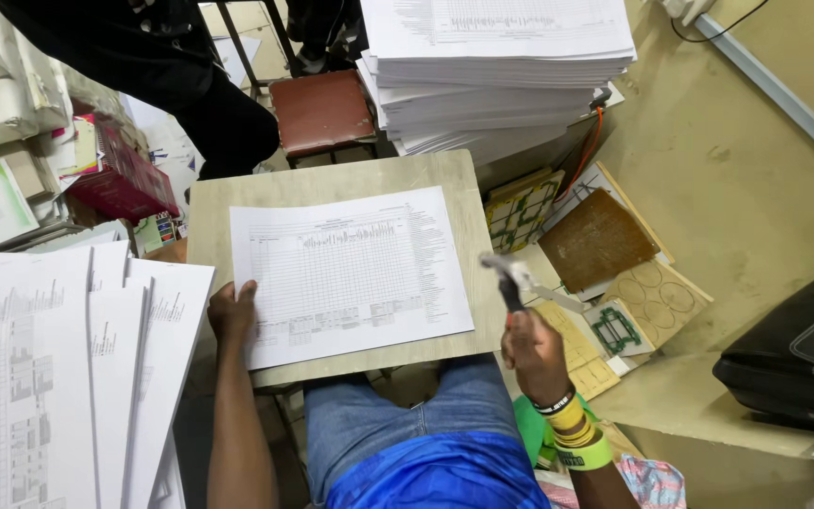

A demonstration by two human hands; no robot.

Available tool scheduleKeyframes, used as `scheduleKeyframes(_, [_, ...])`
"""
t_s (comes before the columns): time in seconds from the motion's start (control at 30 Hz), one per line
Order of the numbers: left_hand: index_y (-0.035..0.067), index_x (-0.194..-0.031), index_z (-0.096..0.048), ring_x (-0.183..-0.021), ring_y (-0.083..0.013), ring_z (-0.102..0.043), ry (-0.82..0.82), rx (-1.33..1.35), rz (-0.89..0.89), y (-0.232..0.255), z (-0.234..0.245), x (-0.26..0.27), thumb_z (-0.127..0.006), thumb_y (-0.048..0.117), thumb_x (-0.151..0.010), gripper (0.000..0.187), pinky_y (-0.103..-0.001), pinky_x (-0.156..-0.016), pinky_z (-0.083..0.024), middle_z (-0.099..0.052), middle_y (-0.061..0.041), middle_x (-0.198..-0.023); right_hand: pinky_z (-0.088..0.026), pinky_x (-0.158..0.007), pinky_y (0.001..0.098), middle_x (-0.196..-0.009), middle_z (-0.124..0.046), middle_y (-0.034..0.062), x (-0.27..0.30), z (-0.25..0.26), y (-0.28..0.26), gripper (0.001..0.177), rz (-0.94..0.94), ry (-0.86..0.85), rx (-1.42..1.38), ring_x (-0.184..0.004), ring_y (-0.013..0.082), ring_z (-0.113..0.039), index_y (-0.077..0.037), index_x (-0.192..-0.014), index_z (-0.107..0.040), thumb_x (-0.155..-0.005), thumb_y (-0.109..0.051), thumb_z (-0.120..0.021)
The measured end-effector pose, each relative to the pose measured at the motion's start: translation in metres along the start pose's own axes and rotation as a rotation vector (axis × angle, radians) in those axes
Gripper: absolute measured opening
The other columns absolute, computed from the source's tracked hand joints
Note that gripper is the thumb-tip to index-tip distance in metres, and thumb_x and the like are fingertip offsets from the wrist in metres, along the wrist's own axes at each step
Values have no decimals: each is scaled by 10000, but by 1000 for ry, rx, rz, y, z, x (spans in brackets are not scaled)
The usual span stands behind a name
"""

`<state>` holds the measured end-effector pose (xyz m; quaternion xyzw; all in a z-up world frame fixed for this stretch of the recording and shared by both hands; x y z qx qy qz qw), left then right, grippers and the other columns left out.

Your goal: The person repeatedly picks up sheets of paper from a stack, places them on a wooden board on their lap, and strikes them with a hammer. They then move the struck papers to a separate pile and repeat the process.

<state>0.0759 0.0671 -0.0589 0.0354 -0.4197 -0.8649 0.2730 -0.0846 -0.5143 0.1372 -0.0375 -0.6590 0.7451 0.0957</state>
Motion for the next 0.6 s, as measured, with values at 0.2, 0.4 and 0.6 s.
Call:
scheduleKeyframes(0.2, [92, -1074, -826, -809, -390, -730, 35, 11, -29, 5, -1, 2, -772, 314, -1089, 228, -463, -771, -549, -718, -160, -783, -453, -410, 275, -500, -566, 87, -14, 6, 38, 534, 136, 111, 123, -414, 176, -564, -61, -860, -604, -1131, -478, -409])
scheduleKeyframes(0.4, [54, -861, -742, -753, -446, -686, 114, -39, -47, 13, 21, 23, -807, 267, -1038, 285, -492, -763, -526, -642, -181, -699, -375, -350, 279, -495, -423, 101, -6, -5, 30, 505, -151, 25, -68, -339, 203, -473, -14, -840, -554, -1186, -341, -386])
scheduleKeyframes(0.6, [100, -921, -789, -700, -360, -663, 105, 1, -71, 26, 4, 14, -806, 279, -1057, 226, -437, -749, -527, -656, -111, -685, -400, -510, 264, -493, -533, 11, -9, 8, 70, 619, 549, 143, 97, -469, 169, -489, -122, -594, -620, -1011, -574, -549])
Point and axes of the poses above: each hand's wrist, its own x-axis away from the middle knuckle, its own z-axis out of the back of the hand, y = z × x, the point moved 8 cm from there along -x, towards the middle knuckle
